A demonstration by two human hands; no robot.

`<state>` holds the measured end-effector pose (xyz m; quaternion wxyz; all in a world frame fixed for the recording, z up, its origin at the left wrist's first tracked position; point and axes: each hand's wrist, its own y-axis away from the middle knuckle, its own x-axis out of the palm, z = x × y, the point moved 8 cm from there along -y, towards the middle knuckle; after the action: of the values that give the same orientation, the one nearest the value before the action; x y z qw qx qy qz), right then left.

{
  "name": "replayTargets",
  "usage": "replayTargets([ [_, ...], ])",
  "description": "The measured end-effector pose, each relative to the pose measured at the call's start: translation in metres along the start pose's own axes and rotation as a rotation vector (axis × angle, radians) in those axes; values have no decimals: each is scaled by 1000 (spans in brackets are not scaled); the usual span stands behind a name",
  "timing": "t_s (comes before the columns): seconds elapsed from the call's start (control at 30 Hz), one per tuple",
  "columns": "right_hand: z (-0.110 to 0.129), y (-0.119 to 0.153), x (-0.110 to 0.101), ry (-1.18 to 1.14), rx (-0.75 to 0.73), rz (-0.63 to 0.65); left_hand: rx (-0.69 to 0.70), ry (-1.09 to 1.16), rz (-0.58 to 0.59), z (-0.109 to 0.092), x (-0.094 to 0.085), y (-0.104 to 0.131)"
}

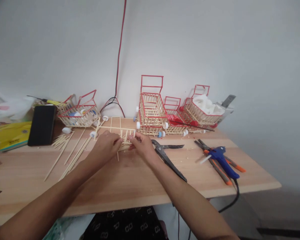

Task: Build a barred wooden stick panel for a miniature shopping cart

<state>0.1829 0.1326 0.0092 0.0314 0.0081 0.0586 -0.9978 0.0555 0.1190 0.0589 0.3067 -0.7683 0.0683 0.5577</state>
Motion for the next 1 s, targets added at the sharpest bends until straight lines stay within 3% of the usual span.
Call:
replayTargets([
  [0.3, 2, 1, -1, -3, 3, -5, 9, 29, -52, -3, -7, 1],
  [1.0, 5, 3, 0, -19, 25, -17, 29, -33, -33, -6, -7, 2],
])
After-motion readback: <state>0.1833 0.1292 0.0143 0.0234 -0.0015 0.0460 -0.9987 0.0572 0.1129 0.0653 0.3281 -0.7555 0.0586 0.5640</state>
